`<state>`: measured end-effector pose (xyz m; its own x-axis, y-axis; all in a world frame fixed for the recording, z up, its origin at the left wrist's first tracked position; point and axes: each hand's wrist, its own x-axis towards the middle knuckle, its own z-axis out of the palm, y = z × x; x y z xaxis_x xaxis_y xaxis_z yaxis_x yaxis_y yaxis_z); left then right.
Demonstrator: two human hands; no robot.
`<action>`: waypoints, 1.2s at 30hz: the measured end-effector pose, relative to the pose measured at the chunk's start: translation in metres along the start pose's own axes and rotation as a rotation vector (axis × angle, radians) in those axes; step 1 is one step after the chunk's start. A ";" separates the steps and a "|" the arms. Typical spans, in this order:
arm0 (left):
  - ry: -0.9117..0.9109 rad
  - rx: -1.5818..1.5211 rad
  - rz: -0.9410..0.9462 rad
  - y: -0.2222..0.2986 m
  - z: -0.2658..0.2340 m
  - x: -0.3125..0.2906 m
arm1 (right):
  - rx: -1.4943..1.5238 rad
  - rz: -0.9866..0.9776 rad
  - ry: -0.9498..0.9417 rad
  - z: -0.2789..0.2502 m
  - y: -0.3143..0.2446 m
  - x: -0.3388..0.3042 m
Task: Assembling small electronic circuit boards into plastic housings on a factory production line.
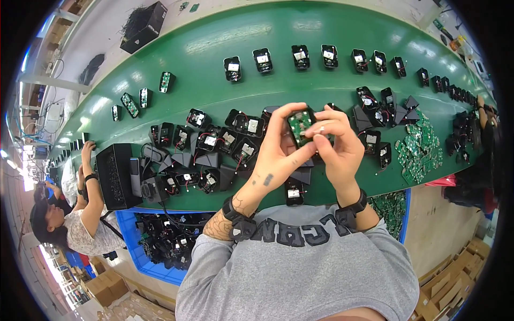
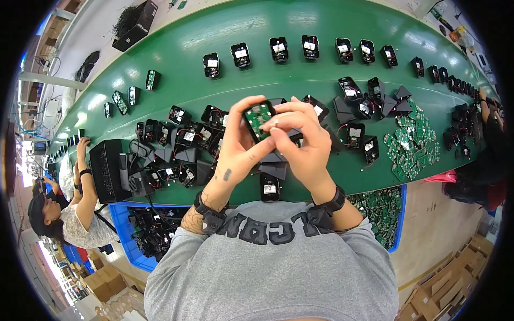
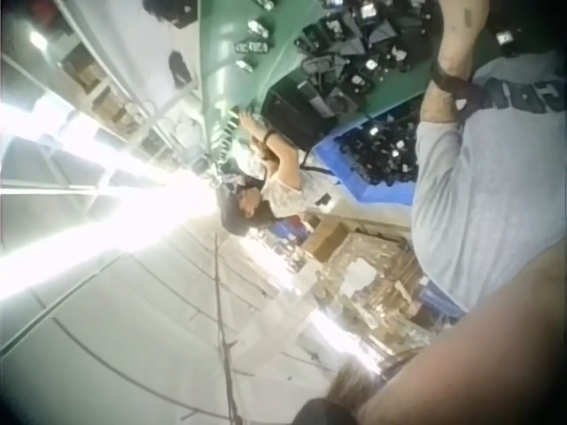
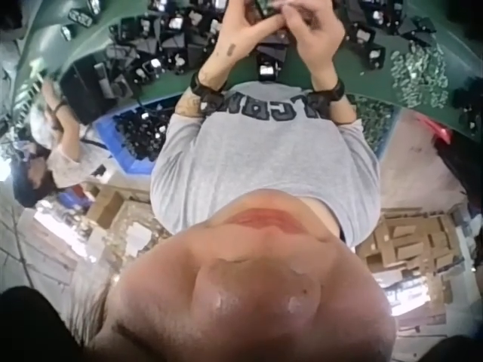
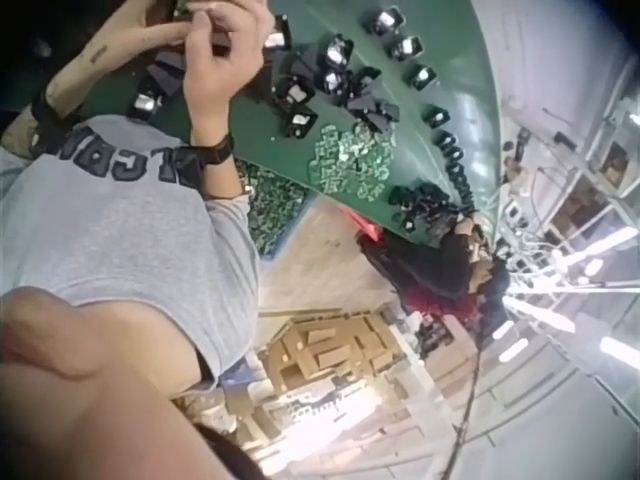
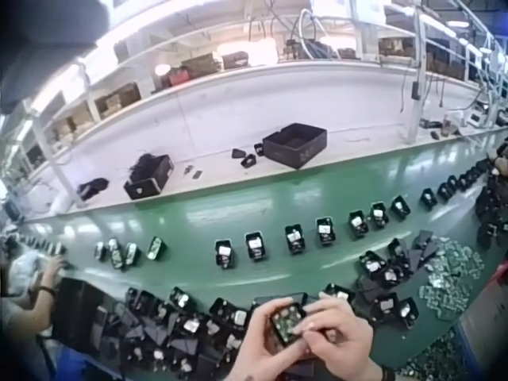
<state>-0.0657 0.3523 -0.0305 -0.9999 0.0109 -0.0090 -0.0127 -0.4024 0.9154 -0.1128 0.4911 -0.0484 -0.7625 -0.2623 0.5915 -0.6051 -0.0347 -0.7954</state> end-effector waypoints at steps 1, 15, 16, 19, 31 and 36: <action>0.000 0.000 0.001 -0.002 -0.001 0.001 | 0.141 0.093 0.050 0.000 0.003 -0.001; -0.044 -0.008 -0.205 0.009 -0.017 0.005 | -0.199 -0.154 -0.120 -0.013 0.006 0.020; -0.020 -0.039 -0.182 0.009 -0.015 0.005 | -0.212 -0.153 -0.130 -0.014 0.006 0.020; -0.011 -0.045 -0.119 0.006 -0.014 0.006 | -0.239 -0.164 -0.153 -0.018 0.005 0.021; 0.002 -0.015 -0.120 0.011 -0.007 0.005 | -0.278 -0.219 -0.191 -0.029 0.001 0.022; 0.011 0.033 -0.056 0.007 -0.006 0.009 | -0.301 -0.290 -0.167 -0.028 0.004 0.022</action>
<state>-0.0744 0.3440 -0.0271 -0.9977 0.0226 -0.0646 -0.0683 -0.3714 0.9259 -0.1383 0.5120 -0.0353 -0.5194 -0.4359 0.7350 -0.8466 0.1460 -0.5118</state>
